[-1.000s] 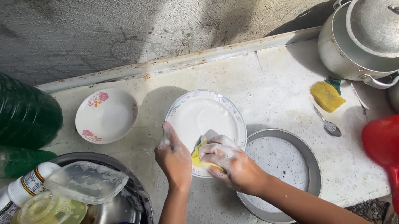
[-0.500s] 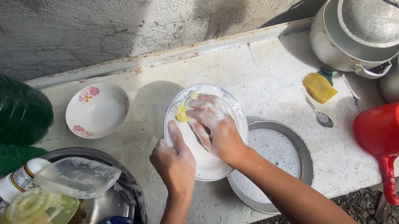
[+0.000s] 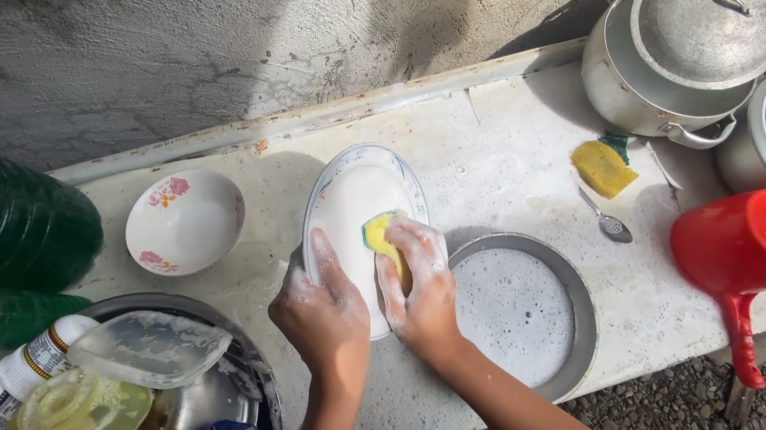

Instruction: Scrubbing various dishes including plates, bowls, and pots with a sponge and soapy water.

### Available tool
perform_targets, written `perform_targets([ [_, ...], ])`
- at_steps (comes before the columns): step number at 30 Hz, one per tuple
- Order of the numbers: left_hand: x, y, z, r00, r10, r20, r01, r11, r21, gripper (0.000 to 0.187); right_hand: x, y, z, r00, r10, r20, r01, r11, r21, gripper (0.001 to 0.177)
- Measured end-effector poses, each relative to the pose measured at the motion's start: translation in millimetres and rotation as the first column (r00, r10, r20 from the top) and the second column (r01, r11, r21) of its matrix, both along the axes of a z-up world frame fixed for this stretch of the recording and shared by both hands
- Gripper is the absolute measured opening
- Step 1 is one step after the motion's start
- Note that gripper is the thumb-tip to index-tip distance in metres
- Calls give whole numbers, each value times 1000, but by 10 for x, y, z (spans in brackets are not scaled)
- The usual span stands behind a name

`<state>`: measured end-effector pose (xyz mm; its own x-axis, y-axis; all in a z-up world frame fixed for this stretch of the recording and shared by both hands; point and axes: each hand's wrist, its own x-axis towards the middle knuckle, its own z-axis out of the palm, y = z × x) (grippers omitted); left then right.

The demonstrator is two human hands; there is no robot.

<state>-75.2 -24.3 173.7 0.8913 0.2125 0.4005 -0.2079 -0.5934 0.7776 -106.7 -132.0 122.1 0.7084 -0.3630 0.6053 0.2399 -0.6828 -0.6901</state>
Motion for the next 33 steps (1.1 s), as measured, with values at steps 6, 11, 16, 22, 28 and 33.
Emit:
perform_targets([
  [6,30,48,-86,1000,-20,24,20,999,27,37,140,-206,-241,991,42,-126,-44,999,-13,18],
  [11,128,46,-390,1000,-6,0,6,1000,30,39,-96,-167,-294,968,-6,-251,-8,998,-56,19],
  [16,318,238,-1024,957,69,-280,-51,996,73,55,-846,-673,-1038,831,87,-550,-28,993,115,22],
  [22,294,228,-1169,880,35,-473,-85,993,-85,64,-932,-1029,-1293,550,-359,-754,-6,901,-433,70],
  [28,222,78,-1170,865,-18,-501,-42,993,-109,60,-1009,-1383,-1470,486,-177,-856,-292,890,-350,50],
  [33,117,-224,-1105,858,-72,-509,-10,987,-157,57,-257,-1297,-1026,824,144,-548,301,708,639,34],
])
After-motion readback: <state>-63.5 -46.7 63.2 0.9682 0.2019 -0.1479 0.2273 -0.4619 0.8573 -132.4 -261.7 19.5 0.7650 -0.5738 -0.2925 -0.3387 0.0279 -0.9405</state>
